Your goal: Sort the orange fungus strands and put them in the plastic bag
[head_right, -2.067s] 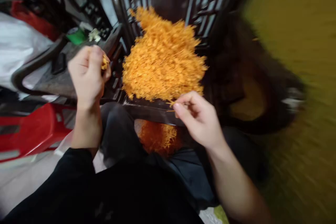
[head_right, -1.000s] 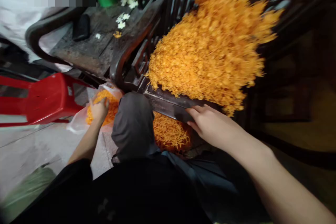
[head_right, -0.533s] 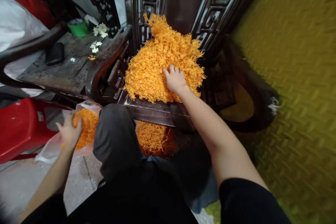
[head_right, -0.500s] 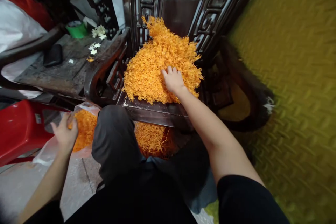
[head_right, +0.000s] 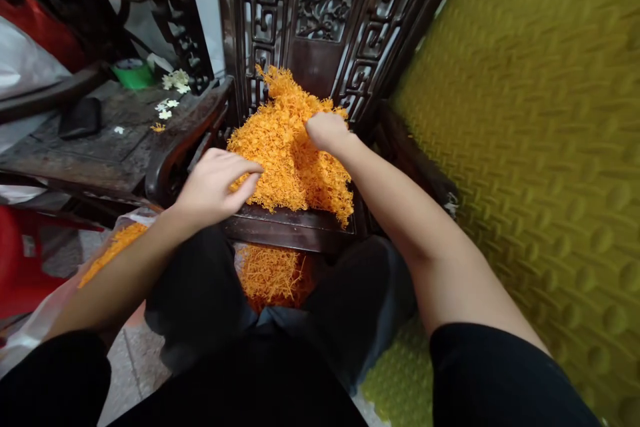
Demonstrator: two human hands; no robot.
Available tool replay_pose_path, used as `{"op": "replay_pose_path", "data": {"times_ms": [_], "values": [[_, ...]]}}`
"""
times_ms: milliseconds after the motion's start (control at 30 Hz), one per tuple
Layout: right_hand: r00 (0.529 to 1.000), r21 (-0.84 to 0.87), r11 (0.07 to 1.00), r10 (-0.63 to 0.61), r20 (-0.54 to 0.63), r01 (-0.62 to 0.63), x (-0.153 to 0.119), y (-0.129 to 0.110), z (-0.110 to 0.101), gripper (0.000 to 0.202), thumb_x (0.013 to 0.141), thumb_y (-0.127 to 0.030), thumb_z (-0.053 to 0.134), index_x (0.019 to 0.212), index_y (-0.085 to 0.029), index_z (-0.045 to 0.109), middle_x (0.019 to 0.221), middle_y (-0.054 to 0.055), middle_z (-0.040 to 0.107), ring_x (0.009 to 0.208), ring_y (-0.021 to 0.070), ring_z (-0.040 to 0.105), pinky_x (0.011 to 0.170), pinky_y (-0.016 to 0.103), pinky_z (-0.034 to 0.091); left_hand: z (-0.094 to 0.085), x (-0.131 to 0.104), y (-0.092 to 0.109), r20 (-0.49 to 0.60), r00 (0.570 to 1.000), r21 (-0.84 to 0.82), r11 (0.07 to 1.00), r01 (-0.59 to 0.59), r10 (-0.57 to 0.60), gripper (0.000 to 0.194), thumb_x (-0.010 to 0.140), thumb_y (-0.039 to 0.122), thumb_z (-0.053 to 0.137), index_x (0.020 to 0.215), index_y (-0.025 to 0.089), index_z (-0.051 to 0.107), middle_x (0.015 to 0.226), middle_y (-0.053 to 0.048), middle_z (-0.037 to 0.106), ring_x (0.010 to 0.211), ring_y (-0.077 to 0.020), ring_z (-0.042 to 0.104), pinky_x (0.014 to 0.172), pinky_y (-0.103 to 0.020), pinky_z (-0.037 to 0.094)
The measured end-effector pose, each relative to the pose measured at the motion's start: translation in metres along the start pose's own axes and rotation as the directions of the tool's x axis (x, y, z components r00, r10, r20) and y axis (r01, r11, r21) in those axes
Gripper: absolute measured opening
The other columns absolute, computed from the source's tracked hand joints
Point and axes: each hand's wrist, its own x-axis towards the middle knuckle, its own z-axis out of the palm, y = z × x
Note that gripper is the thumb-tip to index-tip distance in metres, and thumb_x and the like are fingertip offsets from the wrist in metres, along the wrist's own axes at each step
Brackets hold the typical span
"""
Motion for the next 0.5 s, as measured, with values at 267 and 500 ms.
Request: {"op": "replay_pose_path", "data": {"times_ms": [267, 500], "values": [[0.947, 0.061, 0.950, 0.310, -0.082, -0.305, -0.005, 0.048, -0.001, 0.059, 0.092, -0.032, 0.070, 0.142, -0.003, 0.060, 0.137, 0.028, 0.061, 0.113, 0.0313, 0.067, 0.093, 0.040, 0.053, 0.147, 0.092, -0.028, 0.586, 0.782, 0.230, 0.969, 0.090, -0.212, 0.081, 0.096, 0.043, 0.064, 0.165, 0.013, 0.035, 0.173, -0.025, 0.024, 0.158, -0.0453, 0.029, 0.124, -0.064, 0.032], [0.921, 0.180, 0.930, 0.350, -0.169, -0.320, -0.020, 0.075, 0.031, 0.050, 0.099, -0.024, 0.050, 0.146, -0.005, 0.053, 0.144, 0.026, 0.055, 0.126, 0.0309, 0.062, 0.109, 0.043, 0.050, 0.193, 0.077, -0.054, 0.614, 0.761, 0.265, 0.963, 0.053, -0.211, 0.091, 0.095, 0.041, 0.064, 0.171, 0.020, 0.018, 0.177, -0.020, -0.005, 0.165, -0.0416, 0.001, 0.130, -0.066, 0.008]]}}
